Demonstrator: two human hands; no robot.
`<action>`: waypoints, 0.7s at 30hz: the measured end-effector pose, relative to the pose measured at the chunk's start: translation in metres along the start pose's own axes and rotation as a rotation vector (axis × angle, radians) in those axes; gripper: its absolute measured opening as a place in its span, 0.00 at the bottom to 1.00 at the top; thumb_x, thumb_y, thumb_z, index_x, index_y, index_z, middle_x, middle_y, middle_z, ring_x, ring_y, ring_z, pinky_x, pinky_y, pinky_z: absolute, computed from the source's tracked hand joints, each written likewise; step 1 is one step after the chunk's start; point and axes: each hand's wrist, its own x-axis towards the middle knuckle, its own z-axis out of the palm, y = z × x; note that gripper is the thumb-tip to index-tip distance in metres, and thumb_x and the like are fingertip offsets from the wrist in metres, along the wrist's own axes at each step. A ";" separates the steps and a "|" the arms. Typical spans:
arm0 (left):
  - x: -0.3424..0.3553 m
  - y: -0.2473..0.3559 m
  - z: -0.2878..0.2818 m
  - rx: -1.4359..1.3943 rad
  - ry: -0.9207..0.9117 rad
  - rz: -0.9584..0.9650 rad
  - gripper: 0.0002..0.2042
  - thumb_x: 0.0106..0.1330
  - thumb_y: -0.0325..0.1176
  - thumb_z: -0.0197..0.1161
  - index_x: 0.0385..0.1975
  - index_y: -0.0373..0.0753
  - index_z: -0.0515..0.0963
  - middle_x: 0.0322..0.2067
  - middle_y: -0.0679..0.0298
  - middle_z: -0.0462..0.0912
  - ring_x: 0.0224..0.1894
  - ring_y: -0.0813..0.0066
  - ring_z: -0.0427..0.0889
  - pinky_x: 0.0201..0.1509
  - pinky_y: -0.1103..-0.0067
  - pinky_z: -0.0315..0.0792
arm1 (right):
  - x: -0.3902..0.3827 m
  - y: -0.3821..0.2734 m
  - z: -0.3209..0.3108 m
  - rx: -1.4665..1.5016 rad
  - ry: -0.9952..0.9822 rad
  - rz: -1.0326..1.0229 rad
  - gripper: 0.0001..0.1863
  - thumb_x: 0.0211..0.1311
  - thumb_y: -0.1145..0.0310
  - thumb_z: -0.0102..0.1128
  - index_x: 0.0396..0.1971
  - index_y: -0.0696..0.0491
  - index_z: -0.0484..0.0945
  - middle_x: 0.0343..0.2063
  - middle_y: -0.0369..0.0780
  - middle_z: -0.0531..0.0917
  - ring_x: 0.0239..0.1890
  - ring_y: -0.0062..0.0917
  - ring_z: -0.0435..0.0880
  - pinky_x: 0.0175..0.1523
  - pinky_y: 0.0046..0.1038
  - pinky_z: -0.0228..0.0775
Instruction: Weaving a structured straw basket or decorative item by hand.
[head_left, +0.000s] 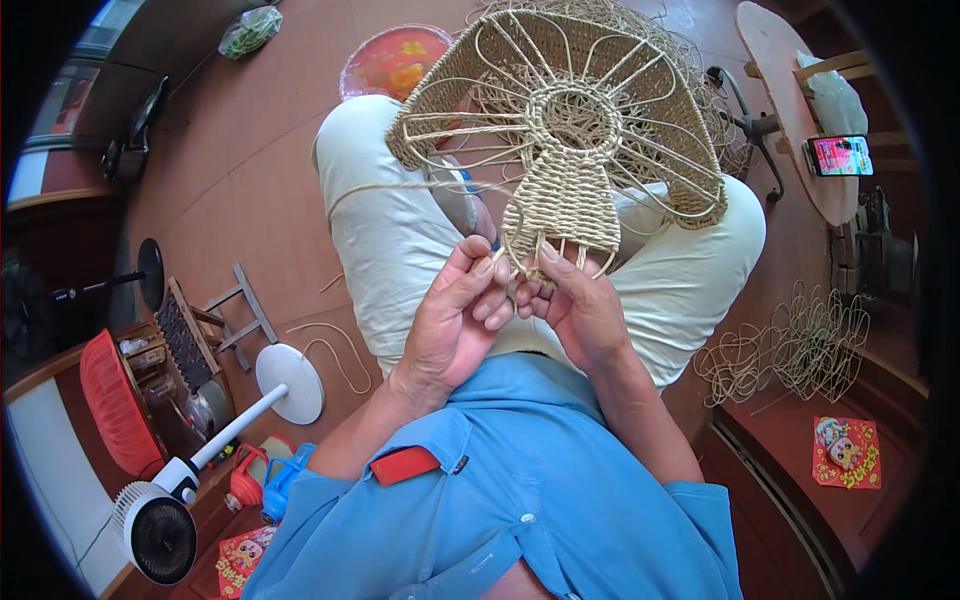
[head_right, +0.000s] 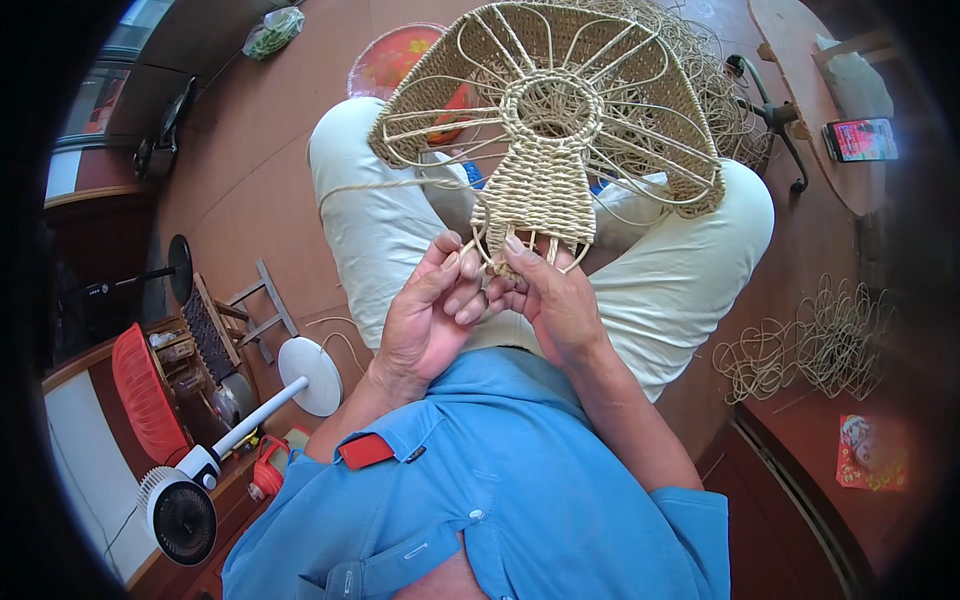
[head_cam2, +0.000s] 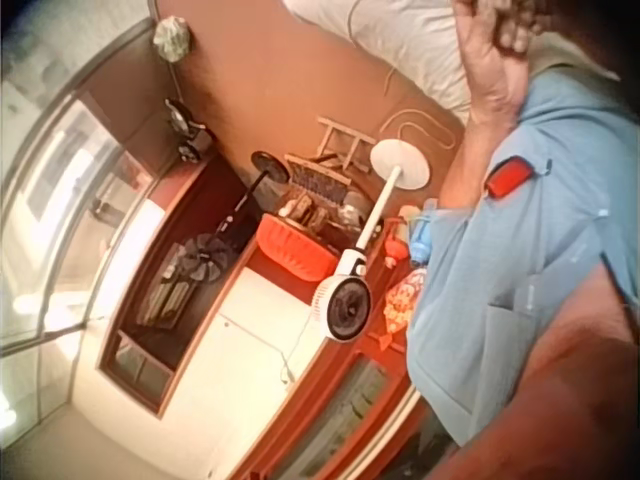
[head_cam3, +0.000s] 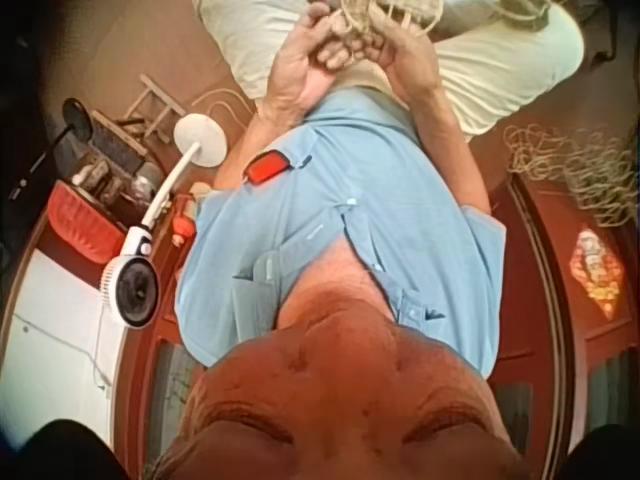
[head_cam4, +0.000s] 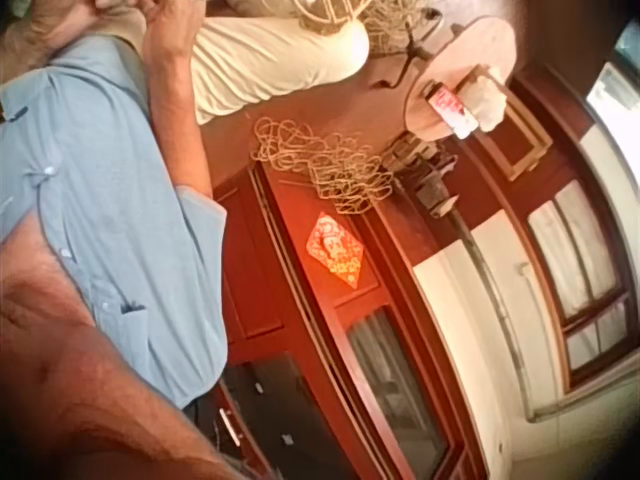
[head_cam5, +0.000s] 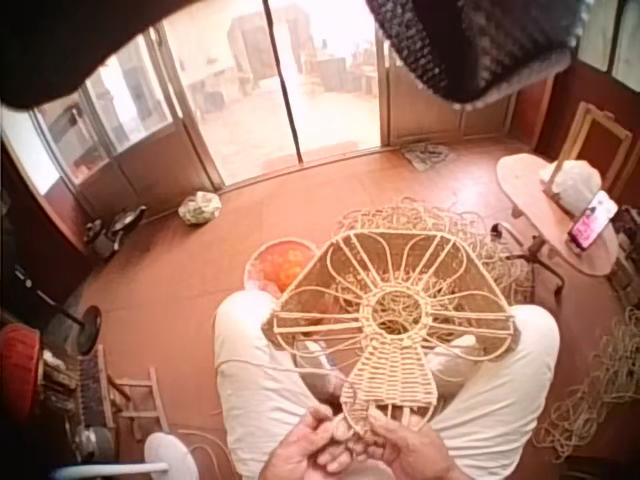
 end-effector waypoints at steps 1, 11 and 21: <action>-0.004 0.002 -0.002 0.062 -0.037 -0.041 0.10 0.78 0.28 0.57 0.55 0.42 0.71 0.36 0.66 0.76 0.25 0.86 0.64 0.30 0.84 0.65 | -0.001 0.002 -0.001 -0.001 0.021 -0.005 0.14 0.80 0.62 0.55 0.54 0.56 0.77 0.41 0.39 0.86 0.36 0.22 0.84 0.41 0.25 0.80; -0.047 0.059 -0.011 0.317 -0.008 0.035 0.15 0.73 0.31 0.62 0.55 0.42 0.68 0.27 0.73 0.68 0.22 0.87 0.59 0.27 0.86 0.60 | -0.006 0.003 -0.004 -0.037 0.047 0.025 0.16 0.80 0.59 0.57 0.55 0.56 0.77 0.43 0.44 0.88 0.39 0.24 0.87 0.45 0.27 0.82; -0.084 0.247 -0.079 0.601 0.218 0.621 0.15 0.79 0.38 0.58 0.58 0.40 0.71 0.33 0.70 0.73 0.26 0.86 0.66 0.26 0.85 0.63 | -0.005 -0.001 -0.001 0.022 0.037 0.076 0.18 0.80 0.59 0.57 0.59 0.53 0.74 0.44 0.43 0.88 0.39 0.23 0.87 0.46 0.27 0.82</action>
